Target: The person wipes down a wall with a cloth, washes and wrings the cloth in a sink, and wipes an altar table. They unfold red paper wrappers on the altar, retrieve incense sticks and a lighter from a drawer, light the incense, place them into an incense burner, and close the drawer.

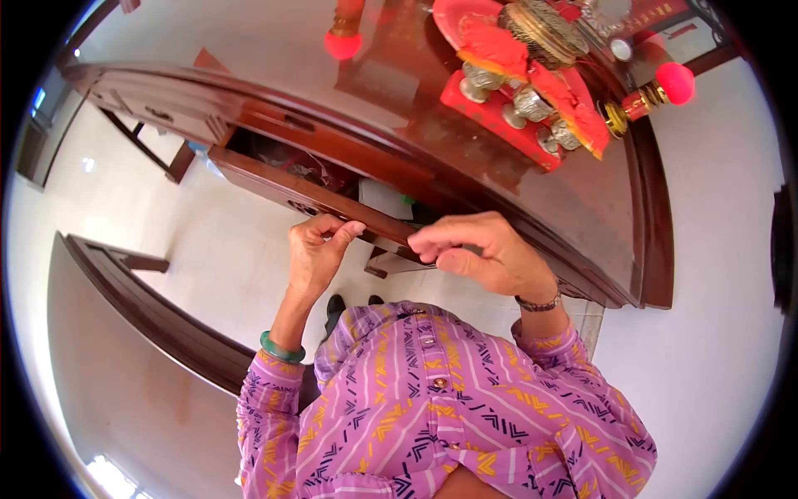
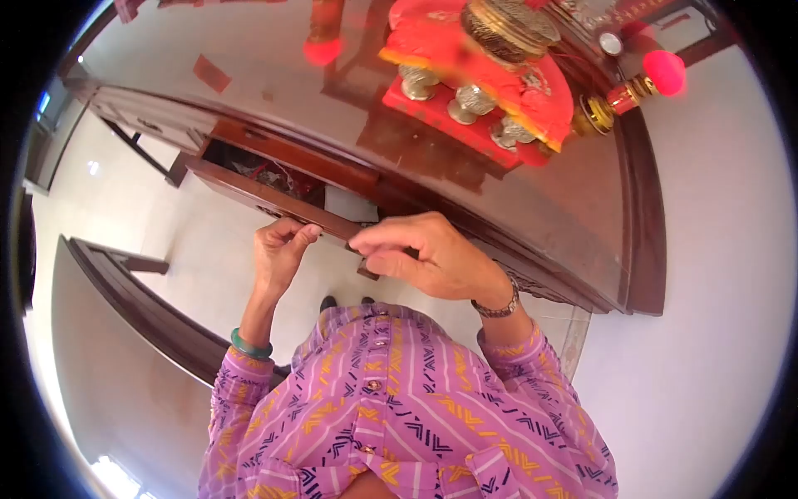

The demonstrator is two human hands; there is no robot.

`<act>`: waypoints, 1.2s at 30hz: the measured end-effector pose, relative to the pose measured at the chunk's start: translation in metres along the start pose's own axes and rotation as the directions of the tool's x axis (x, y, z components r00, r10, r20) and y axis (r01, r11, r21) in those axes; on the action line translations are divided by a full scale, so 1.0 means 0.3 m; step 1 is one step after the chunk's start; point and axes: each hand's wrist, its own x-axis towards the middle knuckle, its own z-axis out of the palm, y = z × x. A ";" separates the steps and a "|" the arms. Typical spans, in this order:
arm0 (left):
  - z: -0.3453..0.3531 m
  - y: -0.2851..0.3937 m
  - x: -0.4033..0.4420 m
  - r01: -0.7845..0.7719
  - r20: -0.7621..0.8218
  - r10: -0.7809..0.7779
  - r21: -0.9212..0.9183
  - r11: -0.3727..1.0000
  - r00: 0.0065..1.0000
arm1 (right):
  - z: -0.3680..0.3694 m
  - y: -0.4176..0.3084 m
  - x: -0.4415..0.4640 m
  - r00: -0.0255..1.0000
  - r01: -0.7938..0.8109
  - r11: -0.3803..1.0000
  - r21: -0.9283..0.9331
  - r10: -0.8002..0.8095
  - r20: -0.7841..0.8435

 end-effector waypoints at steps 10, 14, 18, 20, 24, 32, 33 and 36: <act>0.077 -0.045 0.167 -0.108 0.003 0.108 -0.041 0.993 0.994 | -0.017 0.073 -0.109 0.994 -0.109 0.994 -0.027 0.108 -0.029; 0.079 -0.029 0.161 -0.114 -0.002 0.114 -0.049 0.992 0.993 | -0.020 0.082 -0.094 0.998 -0.057 0.998 -0.035 0.057 -0.010; 0.085 -0.031 0.147 -0.103 -0.011 0.102 -0.090 0.991 0.995 | -0.030 0.061 -0.076 1.000 0.011 0.999 -0.038 -0.010 0.022; 0.096 -0.027 0.139 -0.094 -0.028 0.092 -0.070 0.993 0.995 | -0.027 0.058 -0.077 0.999 0.030 0.999 -0.025 -0.029 0.029; 0.166 0.011 0.047 -0.145 -0.227 0.123 -0.083 0.986 0.966 | -0.010 0.069 -0.095 0.995 0.098 0.995 0.017 -0.098 -0.009; 0.357 0.103 -0.180 -0.128 -0.125 0.096 -0.280 0.951 0.988 | 0.036 0.162 -0.158 0.979 -0.159 0.982 0.101 0.144 0.142; 0.348 0.090 -0.200 0.030 0.064 -0.013 -0.281 0.959 0.998 | 0.047 0.182 -0.164 0.975 -0.160 0.981 0.107 0.139 0.176; 0.337 0.072 -0.272 0.231 0.161 -0.196 -0.244 0.942 0.967 | 0.088 0.251 -0.161 0.971 -0.077 0.991 0.106 0.050 0.235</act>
